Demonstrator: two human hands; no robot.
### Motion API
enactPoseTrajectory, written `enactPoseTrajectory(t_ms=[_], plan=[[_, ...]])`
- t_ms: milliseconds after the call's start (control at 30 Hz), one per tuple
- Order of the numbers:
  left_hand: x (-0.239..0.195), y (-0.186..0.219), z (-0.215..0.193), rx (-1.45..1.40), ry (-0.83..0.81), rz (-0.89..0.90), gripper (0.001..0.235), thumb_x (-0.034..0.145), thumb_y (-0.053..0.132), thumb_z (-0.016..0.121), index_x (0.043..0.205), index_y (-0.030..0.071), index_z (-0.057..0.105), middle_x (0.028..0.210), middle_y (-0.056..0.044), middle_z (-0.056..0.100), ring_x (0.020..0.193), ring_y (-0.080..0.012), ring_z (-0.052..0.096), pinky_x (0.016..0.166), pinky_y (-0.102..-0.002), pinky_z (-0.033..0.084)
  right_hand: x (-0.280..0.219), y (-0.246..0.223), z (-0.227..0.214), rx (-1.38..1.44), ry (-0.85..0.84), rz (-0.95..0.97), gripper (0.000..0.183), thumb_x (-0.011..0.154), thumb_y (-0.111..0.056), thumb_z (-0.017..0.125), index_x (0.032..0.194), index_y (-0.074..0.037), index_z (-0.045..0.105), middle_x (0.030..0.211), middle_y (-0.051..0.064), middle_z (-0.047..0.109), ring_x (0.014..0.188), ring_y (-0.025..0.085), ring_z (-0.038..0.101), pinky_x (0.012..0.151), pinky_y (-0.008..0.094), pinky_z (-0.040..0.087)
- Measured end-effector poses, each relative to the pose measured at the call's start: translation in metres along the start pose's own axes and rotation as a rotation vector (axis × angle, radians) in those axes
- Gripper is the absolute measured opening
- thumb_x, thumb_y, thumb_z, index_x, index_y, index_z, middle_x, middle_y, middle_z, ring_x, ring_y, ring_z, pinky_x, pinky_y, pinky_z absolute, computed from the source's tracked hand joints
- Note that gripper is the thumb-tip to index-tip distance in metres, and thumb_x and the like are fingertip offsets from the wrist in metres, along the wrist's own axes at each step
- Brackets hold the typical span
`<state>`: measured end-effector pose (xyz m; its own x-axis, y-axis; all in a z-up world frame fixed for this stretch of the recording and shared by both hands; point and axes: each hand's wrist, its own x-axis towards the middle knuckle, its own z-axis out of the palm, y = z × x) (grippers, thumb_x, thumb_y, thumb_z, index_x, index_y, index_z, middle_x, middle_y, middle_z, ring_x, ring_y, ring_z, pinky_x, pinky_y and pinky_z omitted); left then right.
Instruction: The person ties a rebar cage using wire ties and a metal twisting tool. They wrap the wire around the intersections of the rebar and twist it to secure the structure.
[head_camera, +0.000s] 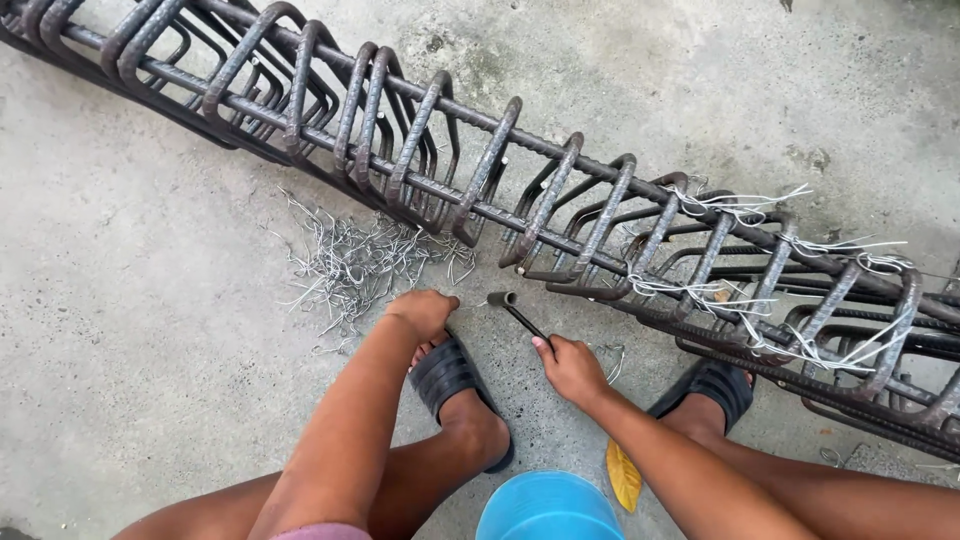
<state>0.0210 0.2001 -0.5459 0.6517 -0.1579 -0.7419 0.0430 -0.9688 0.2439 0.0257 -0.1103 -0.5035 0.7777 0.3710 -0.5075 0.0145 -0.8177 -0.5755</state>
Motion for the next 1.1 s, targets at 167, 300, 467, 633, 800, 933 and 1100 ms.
enactPoseTrajectory(t_ms=[167, 300, 467, 633, 800, 933, 1100], plan=[[-0.003, 0.004, -0.005, -0.005, -0.016, 0.009, 0.049, 0.083, 0.025, 0.078, 0.130, 0.026, 0.066, 0.104, -0.016, 0.077, 0.104, -0.0383, 0.074, 0.089, -0.052, 0.059, -0.003, 0.005, 0.003, 0.046, 0.069, -0.069, 0.044, 0.104, -0.043, 0.051, 0.080, -0.008, 0.060, 0.073, 0.026, 0.065, 0.077, 0.048, 0.069, 0.062, 0.055, 0.052], [0.005, 0.003, -0.001, 0.021, -0.011, 0.009, 0.045, 0.090, 0.021, 0.069, 0.135, 0.028, 0.064, 0.106, -0.016, 0.077, 0.105, -0.0372, 0.074, 0.089, -0.051, 0.060, -0.003, -0.003, -0.007, -0.099, -0.019, 0.029, 0.049, 0.103, -0.046, 0.047, 0.082, -0.005, 0.063, 0.075, 0.026, 0.069, 0.080, 0.049, 0.070, 0.068, 0.057, 0.054], [0.011, 0.000, 0.008, 0.048, -0.007, 0.027, 0.042, 0.094, 0.020, 0.063, 0.135, 0.026, 0.064, 0.107, -0.017, 0.077, 0.105, -0.0375, 0.074, 0.089, -0.051, 0.060, -0.006, -0.006, -0.014, -0.063, -0.037, -0.005, 0.048, 0.104, -0.045, 0.047, 0.083, -0.004, 0.063, 0.076, 0.029, 0.067, 0.083, 0.052, 0.068, 0.069, 0.060, 0.052], [0.016, -0.001, 0.013, 0.244, 0.077, 0.101, 0.035, 0.098, 0.014, 0.045, 0.122, 0.024, 0.069, 0.102, -0.011, 0.079, 0.099, -0.0324, 0.077, 0.084, -0.048, 0.061, -0.006, 0.012, -0.010, 0.064, -0.008, 0.019, 0.048, 0.105, -0.046, 0.048, 0.082, -0.006, 0.062, 0.079, 0.027, 0.068, 0.084, 0.049, 0.069, 0.068, 0.054, 0.053], [0.015, -0.003, 0.019, 0.308, 0.120, 0.125, 0.032, 0.098, 0.015, 0.044, 0.117, 0.023, 0.068, 0.097, -0.010, 0.079, 0.094, -0.0314, 0.077, 0.081, -0.048, 0.061, -0.004, -0.017, -0.022, 0.033, -0.096, 0.047, 0.053, 0.103, -0.048, 0.047, 0.080, -0.002, 0.064, 0.078, 0.030, 0.068, 0.083, 0.052, 0.068, 0.071, 0.057, 0.051], [0.013, -0.004, 0.021, 0.341, 0.132, 0.141, 0.029, 0.098, 0.015, 0.043, 0.111, 0.023, 0.067, 0.094, -0.007, 0.080, 0.092, -0.0285, 0.078, 0.078, -0.047, 0.061, -0.006, -0.012, -0.021, 0.098, -0.072, 0.032, 0.053, 0.104, -0.046, 0.046, 0.078, -0.003, 0.062, 0.074, 0.029, 0.066, 0.079, 0.050, 0.067, 0.069, 0.054, 0.051], [0.020, -0.007, 0.032, 0.417, 0.177, 0.170, 0.025, 0.096, 0.020, 0.045, 0.107, 0.024, 0.067, 0.089, -0.003, 0.079, 0.086, -0.0265, 0.078, 0.075, -0.046, 0.060, -0.002, 0.011, -0.019, 0.117, -0.064, 0.069, 0.053, 0.103, -0.046, 0.048, 0.075, -0.003, 0.062, 0.072, 0.028, 0.065, 0.074, 0.046, 0.067, 0.068, 0.051, 0.052]])
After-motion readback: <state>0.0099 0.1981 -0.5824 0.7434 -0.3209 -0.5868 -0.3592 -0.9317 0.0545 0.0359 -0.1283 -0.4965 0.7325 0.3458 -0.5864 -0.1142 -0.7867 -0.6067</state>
